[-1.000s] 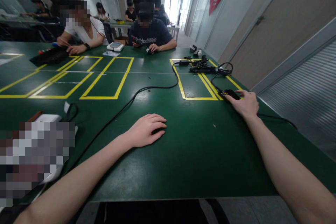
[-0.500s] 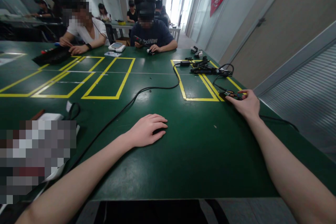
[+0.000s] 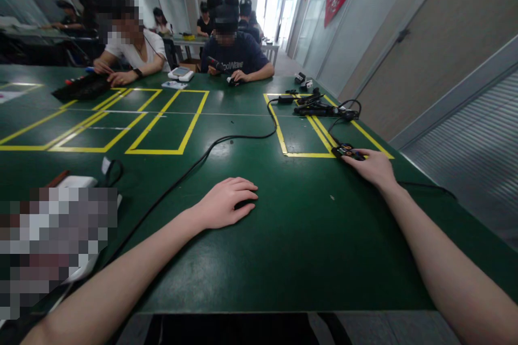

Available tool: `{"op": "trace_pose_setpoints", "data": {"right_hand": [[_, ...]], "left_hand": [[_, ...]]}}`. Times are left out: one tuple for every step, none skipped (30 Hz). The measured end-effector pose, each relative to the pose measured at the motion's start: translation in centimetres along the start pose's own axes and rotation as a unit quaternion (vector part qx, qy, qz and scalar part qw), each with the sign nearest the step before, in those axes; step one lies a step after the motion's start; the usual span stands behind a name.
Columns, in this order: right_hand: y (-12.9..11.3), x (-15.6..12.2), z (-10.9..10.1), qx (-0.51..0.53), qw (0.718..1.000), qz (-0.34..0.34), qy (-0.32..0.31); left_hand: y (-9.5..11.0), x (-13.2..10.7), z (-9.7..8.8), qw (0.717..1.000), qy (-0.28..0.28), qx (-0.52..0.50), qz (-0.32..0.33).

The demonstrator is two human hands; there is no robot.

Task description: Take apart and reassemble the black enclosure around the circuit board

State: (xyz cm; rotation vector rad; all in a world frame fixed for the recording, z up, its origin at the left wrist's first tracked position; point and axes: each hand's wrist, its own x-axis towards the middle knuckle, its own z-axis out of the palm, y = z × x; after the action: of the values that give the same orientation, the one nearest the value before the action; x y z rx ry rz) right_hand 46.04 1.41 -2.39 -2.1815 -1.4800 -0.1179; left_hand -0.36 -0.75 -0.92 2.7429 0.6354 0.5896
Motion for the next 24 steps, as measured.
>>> {"op": "trace_pose_setpoints", "data": {"right_hand": [[-1.1, -0.4, 0.0, -0.007, 1.0, 0.014, -0.017], [-2.4, -0.9, 0.0, -0.005, 0.999, 0.007, -0.036], [-3.8, -1.5, 0.1, 0.006, 0.998, -0.014, -0.055], [-5.2, -2.2, 0.1, 0.024, 0.996, -0.044, -0.072], [-6.7, -3.0, 0.2, 0.048, 0.992, -0.084, -0.087], [-8.1, -3.9, 0.3, 0.077, 0.983, -0.129, -0.101], [-9.6, -5.0, 0.3, 0.108, 0.972, -0.173, -0.113], [-11.0, -6.1, 0.2, 0.136, 0.956, -0.22, -0.139], [-12.3, -7.3, 0.0, 0.164, 0.932, -0.272, -0.173], [-13.5, -8.6, -0.3, 0.191, 0.903, -0.321, -0.211], [-14.5, -9.8, -0.6, 0.218, 0.87, -0.368, -0.247], [-15.4, -10.9, -0.9, 0.241, 0.833, -0.412, -0.281], [-16.0, -11.9, -1.1, 0.26, 0.798, -0.446, -0.312], [-16.5, -12.7, -1.3, 0.273, 0.771, -0.469, -0.333], [-16.8, -13.3, -1.4, 0.279, 0.755, -0.484, -0.345], [-17.0, -13.7, -1.4, 0.279, 0.749, -0.492, -0.346], [-17.0, -13.9, -1.3, 0.275, 0.751, -0.495, -0.341], [-17.0, -14.0, -1.2, 0.27, 0.758, -0.494, -0.329], [-16.9, -13.9, -1.0, 0.265, 0.767, -0.493, -0.315], [-16.8, -13.7, -0.8, 0.263, 0.775, -0.49, -0.299], [-16.7, -13.5, -0.7, 0.263, 0.783, -0.486, -0.285], [-16.6, -13.3, -0.6, 0.266, 0.789, -0.482, -0.274], [-16.5, -13.1, -0.5, 0.27, 0.793, -0.477, -0.265], [-16.5, -13.0, -0.5, 0.274, 0.797, -0.472, -0.258]], "left_hand": [[-0.1, 0.0, 0.1, 1.0, 0.0, 0.0, 0.0], [-0.1, 0.0, 0.1, 1.0, 0.0, 0.001, 0.0], [-0.1, 0.0, 0.1, 1.0, 0.0, 0.002, 0.001], [-0.2, 0.0, 0.1, 1.0, 0.001, 0.003, 0.003], [-0.1, 0.0, 0.0, 1.0, 0.005, 0.004, 0.006], [-0.1, 0.0, -0.2, 1.0, 0.014, 0.004, 0.009], [0.0, -0.1, -0.4, 0.999, 0.03, 0.004, 0.014], [0.1, -0.1, -0.7, 0.999, 0.047, 0.004, 0.021], [0.2, -0.1, -1.0, 0.997, 0.078, 0.004, 0.027], [0.3, -0.1, -1.3, 0.994, 0.102, 0.003, 0.034], [0.4, -0.1, -1.5, 0.992, 0.118, 0.004, 0.043], [0.6, -0.2, -1.6, 0.99, 0.131, 0.002, 0.051], [0.7, -0.2, -1.7, 0.99, 0.129, -0.003, 0.063], [0.9, -0.2, -1.6, 0.989, 0.126, -0.012, 0.077], [1.1, -0.2, -1.5, 0.989, 0.116, -0.023, 0.09], [1.2, -0.2, -1.3, 0.989, 0.106, -0.035, 0.099], [1.4, -0.1, -1.1, 0.989, 0.096, -0.042, 0.105], [1.5, -0.1, -0.9, 0.99, 0.084, -0.045, 0.105], [1.6, 0.0, -0.7, 0.991, 0.073, -0.043, 0.1], [1.7, 0.1, -0.6, 0.993, 0.061, -0.038, 0.091], [1.7, 0.1, -0.5, 0.995, 0.05, -0.031, 0.079], [1.7, 0.2, -0.5, 0.997, 0.042, -0.026, 0.067], [1.6, 0.2, -0.5, 0.998, 0.035, -0.022, 0.052], [1.6, 0.2, -0.6, 0.999, 0.03, -0.019, 0.039]]}}
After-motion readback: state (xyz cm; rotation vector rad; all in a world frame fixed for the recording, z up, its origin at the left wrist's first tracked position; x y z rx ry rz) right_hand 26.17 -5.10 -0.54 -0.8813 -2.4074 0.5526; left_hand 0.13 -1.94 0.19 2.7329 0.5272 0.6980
